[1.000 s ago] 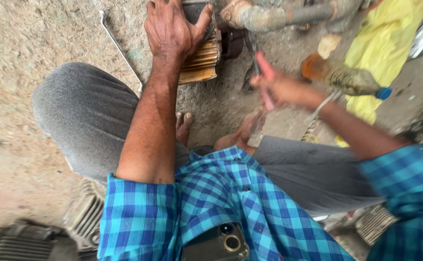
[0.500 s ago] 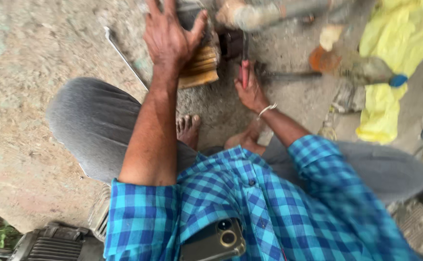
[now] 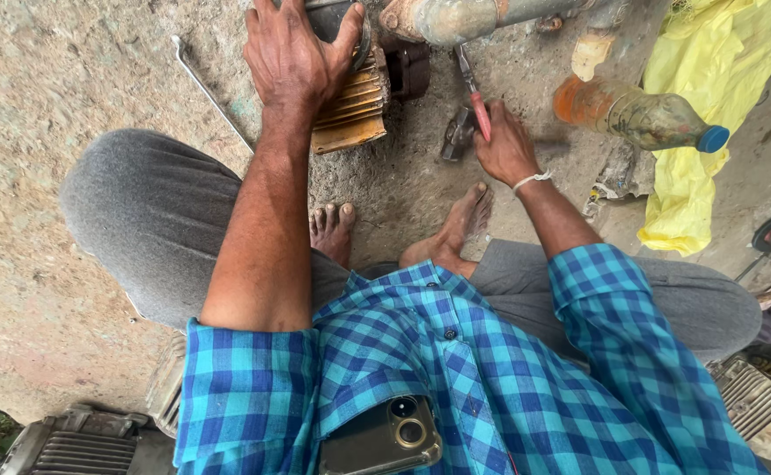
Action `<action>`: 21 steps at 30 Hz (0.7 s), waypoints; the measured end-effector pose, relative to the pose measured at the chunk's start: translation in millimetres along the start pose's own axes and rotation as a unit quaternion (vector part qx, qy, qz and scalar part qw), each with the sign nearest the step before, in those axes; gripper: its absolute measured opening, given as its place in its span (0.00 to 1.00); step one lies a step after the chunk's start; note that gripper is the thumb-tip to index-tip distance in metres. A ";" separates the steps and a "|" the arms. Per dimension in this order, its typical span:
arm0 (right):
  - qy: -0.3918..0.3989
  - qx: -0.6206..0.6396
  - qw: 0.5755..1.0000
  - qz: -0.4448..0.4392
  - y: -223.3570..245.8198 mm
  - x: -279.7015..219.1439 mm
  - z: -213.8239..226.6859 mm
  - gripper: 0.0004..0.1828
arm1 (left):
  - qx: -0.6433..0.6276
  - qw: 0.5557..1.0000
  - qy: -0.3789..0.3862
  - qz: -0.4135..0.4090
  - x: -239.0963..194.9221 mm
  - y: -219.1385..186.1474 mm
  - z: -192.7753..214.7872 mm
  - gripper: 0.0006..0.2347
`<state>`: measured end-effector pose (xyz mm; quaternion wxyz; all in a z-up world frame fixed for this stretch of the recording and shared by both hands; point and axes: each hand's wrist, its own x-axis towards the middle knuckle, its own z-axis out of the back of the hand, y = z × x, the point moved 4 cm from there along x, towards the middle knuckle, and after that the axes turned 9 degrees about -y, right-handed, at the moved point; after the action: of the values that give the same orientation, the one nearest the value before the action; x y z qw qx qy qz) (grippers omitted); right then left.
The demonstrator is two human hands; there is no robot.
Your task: The person is repairing a motor component while sitting on the floor. They use pliers to manipulate parts of the motor and pour liquid from a plastic bottle onto the component.
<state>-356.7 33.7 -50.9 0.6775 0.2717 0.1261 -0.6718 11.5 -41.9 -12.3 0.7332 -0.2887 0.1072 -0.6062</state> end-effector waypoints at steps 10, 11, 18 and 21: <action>-0.157 0.185 0.970 0.016 -0.2 -7.2 49.3 0.18 | 0.017 0.996 0.076 0.053 6.2 -5.1 0.7 0.38; -0.155 0.335 0.929 -0.037 -3.3 -2.9 54.9 0.19 | 0.013 0.997 0.059 0.042 7.5 -5.6 3.2 0.38; -0.251 0.626 0.726 -0.139 1.4 -17.2 98.3 0.29 | 0.035 0.994 0.085 0.054 0.2 2.7 -1.0 0.34; -0.197 0.688 0.681 -0.155 -4.0 -39.9 74.9 0.26 | 0.046 0.998 0.033 0.021 -2.3 0.2 0.8 0.33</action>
<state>-377.8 27.2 31.1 0.1949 0.4990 -0.4682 -0.7027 11.5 -39.4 -12.2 0.7546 -0.2325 0.1092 -0.6038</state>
